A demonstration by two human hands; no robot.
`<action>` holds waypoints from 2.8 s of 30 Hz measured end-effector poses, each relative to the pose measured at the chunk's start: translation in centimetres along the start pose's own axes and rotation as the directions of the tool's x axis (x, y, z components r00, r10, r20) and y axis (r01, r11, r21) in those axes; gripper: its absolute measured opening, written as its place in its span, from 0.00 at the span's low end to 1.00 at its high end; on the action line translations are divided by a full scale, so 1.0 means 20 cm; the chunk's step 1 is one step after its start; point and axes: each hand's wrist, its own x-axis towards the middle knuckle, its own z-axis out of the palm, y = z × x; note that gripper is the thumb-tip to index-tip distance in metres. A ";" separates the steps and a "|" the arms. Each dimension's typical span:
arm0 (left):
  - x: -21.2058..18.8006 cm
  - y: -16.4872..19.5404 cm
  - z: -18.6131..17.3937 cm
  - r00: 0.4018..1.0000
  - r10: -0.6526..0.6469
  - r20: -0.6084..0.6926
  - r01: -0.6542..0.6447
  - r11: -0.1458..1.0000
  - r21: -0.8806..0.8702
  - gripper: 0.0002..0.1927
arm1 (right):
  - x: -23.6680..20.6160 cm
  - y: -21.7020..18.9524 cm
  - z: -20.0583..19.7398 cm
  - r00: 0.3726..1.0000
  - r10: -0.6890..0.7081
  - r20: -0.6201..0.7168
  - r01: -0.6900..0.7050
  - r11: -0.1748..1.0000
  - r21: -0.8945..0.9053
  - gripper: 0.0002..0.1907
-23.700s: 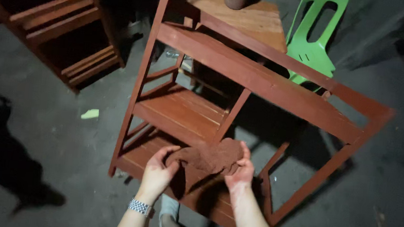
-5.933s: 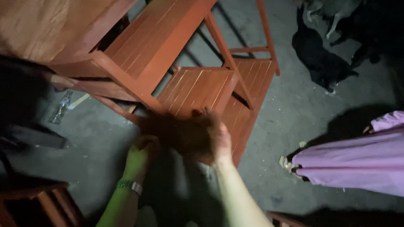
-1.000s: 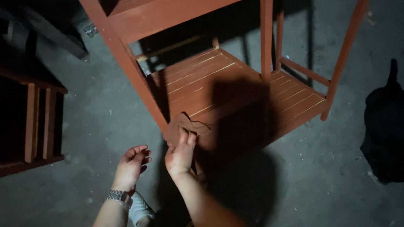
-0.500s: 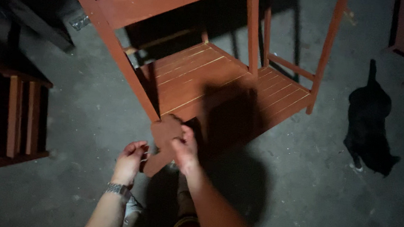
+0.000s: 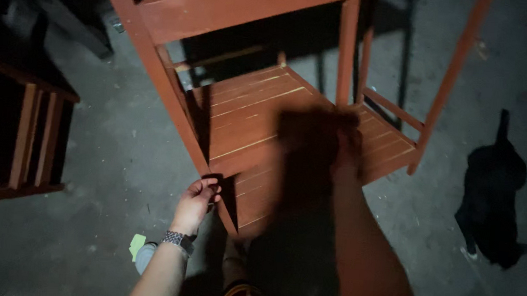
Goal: The person wipes a reddish-brown stain or finish onto a wooden shelf unit using a cloth, working over the top, edges, and inner shelves. They rotate and reposition the furniture to reach other sides, and dip the cloth into a container of liquid partway through before continuing to wipe.
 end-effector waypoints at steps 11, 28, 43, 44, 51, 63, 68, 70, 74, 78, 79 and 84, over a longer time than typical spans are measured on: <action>0.01 0.03 -0.08 0.978 -0.168 -0.120 0.158 0.983 -0.089 0.11 | -0.19 0.03 0.32 0.974 -0.155 0.165 0.215 0.860 -0.463 0.48; -0.28 0.14 -0.42 0.964 -0.197 -0.177 0.194 0.980 -0.031 0.15 | -1.24 -0.59 0.84 0.820 0.367 0.440 -0.265 0.924 -0.277 0.38; -0.58 0.46 -0.75 0.966 0.182 -0.182 -0.164 0.980 0.110 0.18 | -1.72 -1.12 0.80 0.691 0.042 0.721 -0.286 0.933 0.219 0.35; -0.61 0.49 -0.77 0.975 0.123 -0.186 -0.113 0.992 0.062 0.19 | -1.75 -1.18 0.78 0.667 0.062 0.743 -0.369 0.893 0.257 0.35; -0.84 0.76 -0.82 0.970 -0.209 0.127 0.244 0.856 -0.455 0.24 | -1.72 -1.40 0.70 0.613 -0.309 0.727 -0.115 0.875 0.469 0.31; -0.65 1.18 -0.57 0.941 0.335 -0.043 -0.337 0.930 -0.149 0.22 | -1.37 -1.46 0.45 0.914 -0.228 0.335 0.221 0.973 0.060 0.24; -0.43 1.29 -0.43 0.853 0.522 -0.007 -0.513 0.835 -0.199 0.21 | -1.09 -1.58 0.43 0.883 -0.402 0.242 0.438 0.892 -0.116 0.20; -0.36 1.34 -0.40 0.829 0.559 -0.032 -0.558 0.822 -0.111 0.19 | -0.98 -1.65 0.45 0.857 -0.472 0.205 0.497 0.863 -0.093 0.18; -0.21 1.46 -0.35 0.795 0.601 -0.080 -0.605 0.795 -0.045 0.21 | -0.79 -1.83 0.47 0.765 -0.609 0.211 0.630 0.776 -0.045 0.18; -0.05 1.52 -0.37 0.827 0.548 -0.125 -0.561 0.819 -0.119 0.23 | -0.68 -1.99 0.58 0.686 -0.696 0.212 0.722 0.686 -0.085 0.19; 0.00 1.55 -0.37 0.837 0.526 -0.149 -0.544 0.830 -0.122 0.25 | -0.64 -2.04 0.62 0.688 -0.697 0.203 0.723 0.682 -0.111 0.19; 0.22 1.65 -0.41 0.767 0.624 -0.151 -0.640 0.759 -0.115 0.26 | -0.52 -2.18 0.82 0.706 -0.691 0.156 0.708 0.694 -0.130 0.16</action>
